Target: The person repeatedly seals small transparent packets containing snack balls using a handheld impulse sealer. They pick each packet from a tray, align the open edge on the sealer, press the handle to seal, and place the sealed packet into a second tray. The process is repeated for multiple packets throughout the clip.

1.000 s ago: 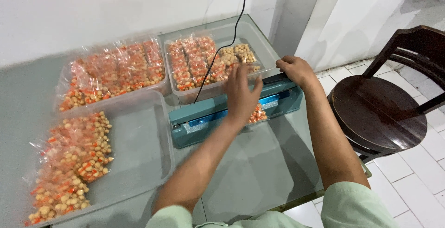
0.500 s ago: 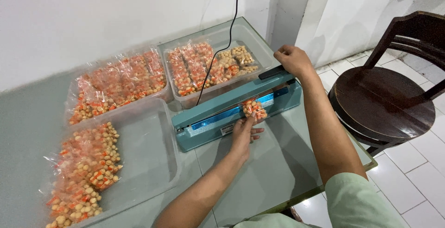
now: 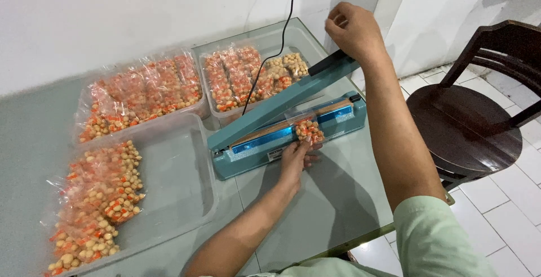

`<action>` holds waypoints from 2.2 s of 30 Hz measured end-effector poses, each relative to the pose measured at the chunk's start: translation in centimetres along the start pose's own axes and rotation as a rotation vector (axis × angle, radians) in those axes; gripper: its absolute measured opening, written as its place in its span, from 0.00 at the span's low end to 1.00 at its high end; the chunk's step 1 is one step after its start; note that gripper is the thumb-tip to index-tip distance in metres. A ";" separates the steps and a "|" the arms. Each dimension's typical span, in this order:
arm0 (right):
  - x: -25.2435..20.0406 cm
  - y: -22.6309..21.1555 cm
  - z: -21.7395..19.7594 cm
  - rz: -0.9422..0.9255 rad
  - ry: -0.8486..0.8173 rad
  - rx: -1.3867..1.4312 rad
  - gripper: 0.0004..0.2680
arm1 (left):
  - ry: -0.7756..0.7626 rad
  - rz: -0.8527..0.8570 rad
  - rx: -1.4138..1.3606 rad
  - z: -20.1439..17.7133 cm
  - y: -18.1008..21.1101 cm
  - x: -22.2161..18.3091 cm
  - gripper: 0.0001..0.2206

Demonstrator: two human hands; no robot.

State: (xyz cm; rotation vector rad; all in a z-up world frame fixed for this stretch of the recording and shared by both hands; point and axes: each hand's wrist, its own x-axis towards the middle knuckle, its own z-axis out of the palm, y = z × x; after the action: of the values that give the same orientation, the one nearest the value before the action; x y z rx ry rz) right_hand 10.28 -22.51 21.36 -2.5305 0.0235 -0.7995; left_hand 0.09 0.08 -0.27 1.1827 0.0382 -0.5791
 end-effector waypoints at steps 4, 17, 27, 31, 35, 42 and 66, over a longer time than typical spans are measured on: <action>-1.4 -1.7 -0.9 -0.053 0.100 0.118 0.07 | -0.002 -0.046 0.059 0.4 0.7 -0.4 0.17; -15.2 4.9 6.8 0.178 -0.083 0.187 0.10 | -0.070 -0.057 0.092 0.6 2.7 -1.6 0.22; -11.0 -0.7 6.2 0.252 -0.656 0.204 0.16 | -0.090 -0.035 0.084 0.2 2.5 -0.7 0.18; -10.8 0.6 7.0 0.249 -0.678 0.134 0.15 | -0.114 -0.017 0.074 0.0 2.0 -0.3 0.18; -11.1 -0.1 6.1 0.256 -0.623 0.188 0.14 | -0.126 -0.021 0.070 0.3 2.7 -0.7 0.17; -11.4 -0.3 6.3 0.241 -0.576 0.278 0.12 | -0.119 -0.012 0.076 0.3 2.4 -0.6 0.16; -14.8 -3.2 -1.9 0.096 -0.386 0.950 0.06 | -0.490 0.310 0.421 -1.0 9.3 -4.8 0.22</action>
State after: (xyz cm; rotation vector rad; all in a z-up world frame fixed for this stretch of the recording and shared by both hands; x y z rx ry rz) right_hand -3.38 -18.22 16.21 -1.7051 -0.2905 -0.1742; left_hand 0.40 5.22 8.87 1.3860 -0.7023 -0.6019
